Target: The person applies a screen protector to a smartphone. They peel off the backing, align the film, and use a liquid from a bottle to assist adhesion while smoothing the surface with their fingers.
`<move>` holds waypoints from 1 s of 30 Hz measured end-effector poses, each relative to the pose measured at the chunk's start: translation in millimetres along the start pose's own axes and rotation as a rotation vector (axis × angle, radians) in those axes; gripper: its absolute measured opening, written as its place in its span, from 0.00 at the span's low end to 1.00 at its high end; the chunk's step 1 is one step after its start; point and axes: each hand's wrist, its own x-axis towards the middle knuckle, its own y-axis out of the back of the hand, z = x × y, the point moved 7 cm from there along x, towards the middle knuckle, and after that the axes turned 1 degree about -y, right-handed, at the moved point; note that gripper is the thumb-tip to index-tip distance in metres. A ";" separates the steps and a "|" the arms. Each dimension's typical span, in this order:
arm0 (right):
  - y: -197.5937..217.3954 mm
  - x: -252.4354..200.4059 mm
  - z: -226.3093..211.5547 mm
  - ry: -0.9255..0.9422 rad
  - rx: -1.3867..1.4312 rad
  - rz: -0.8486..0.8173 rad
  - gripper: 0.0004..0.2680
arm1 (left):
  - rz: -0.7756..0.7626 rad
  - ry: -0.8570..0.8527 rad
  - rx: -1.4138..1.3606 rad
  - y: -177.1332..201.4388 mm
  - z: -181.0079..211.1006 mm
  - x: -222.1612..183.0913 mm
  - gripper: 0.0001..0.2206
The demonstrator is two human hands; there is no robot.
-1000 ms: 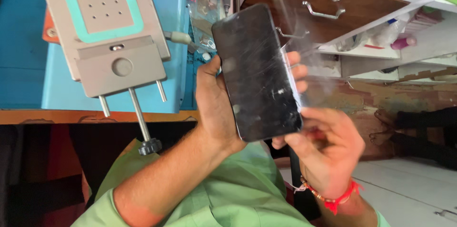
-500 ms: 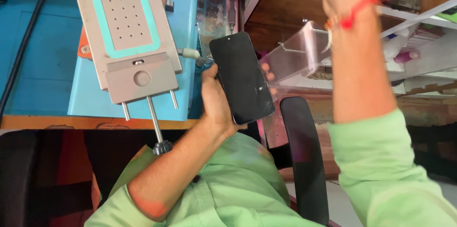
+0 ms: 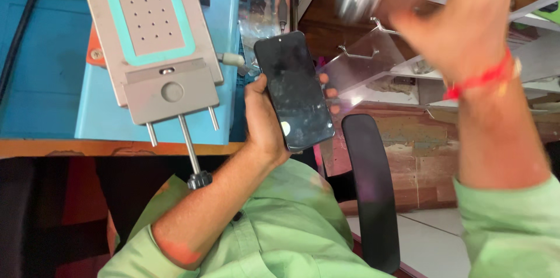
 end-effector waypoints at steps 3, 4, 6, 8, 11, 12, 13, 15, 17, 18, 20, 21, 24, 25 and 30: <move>18.9 -26.0 -48.9 0.250 -0.308 -0.059 0.13 | -0.010 -0.002 -0.026 3.4 -3.0 3.1 0.32; 17.2 -32.0 -57.6 0.306 -0.428 -0.097 0.14 | -0.026 -0.004 -0.051 2.7 -4.0 4.4 0.31; 16.6 -41.7 -66.1 0.332 -0.472 -0.103 0.12 | -0.020 -0.010 -0.056 2.0 -5.8 4.1 0.30; 13.7 -48.4 -67.1 0.340 -0.456 -0.105 0.11 | 0.023 -0.018 -0.012 2.1 -5.2 2.9 0.29; 10.1 -55.4 -63.7 0.344 -0.417 -0.102 0.10 | 0.053 -0.023 0.064 0.6 -3.3 3.4 0.31; 7.9 -57.4 -63.6 0.357 -0.457 -0.096 0.09 | 0.053 -0.024 0.062 -0.3 -3.3 3.6 0.31; 5.7 -59.3 -63.2 0.370 -0.498 -0.090 0.09 | 0.053 -0.024 0.060 -0.7 -3.5 3.5 0.31; 5.2 -62.1 -57.0 0.333 -0.400 -0.103 0.10 | 0.051 -0.026 0.065 0.2 -3.3 3.6 0.31; 3.1 -66.3 -53.3 0.308 -0.347 -0.107 0.10 | 0.048 -0.028 0.079 2.2 -3.0 3.9 0.31; 2.1 -68.2 -52.4 0.303 -0.345 -0.102 0.10 | 0.034 -0.033 0.074 2.3 -3.0 4.5 0.31; 0.4 -71.0 -51.8 0.301 -0.348 -0.100 0.10 | 0.005 -0.044 0.064 2.3 -2.9 4.7 0.31; -0.5 -71.6 -51.9 0.304 -0.352 -0.103 0.10 | 0.006 -0.044 0.069 3.0 -3.0 4.3 0.31; -2.3 -71.8 -52.6 0.302 -0.336 -0.107 0.10 | 0.016 -0.043 0.084 4.1 -2.5 3.8 0.30; -2.5 -71.7 -52.7 0.299 -0.326 -0.107 0.10 | 0.026 -0.039 0.087 4.5 -2.6 3.8 0.31; -5.8 -72.6 -49.5 0.263 -0.301 -0.121 0.11 | 0.033 -0.029 0.093 2.3 -2.3 2.8 0.31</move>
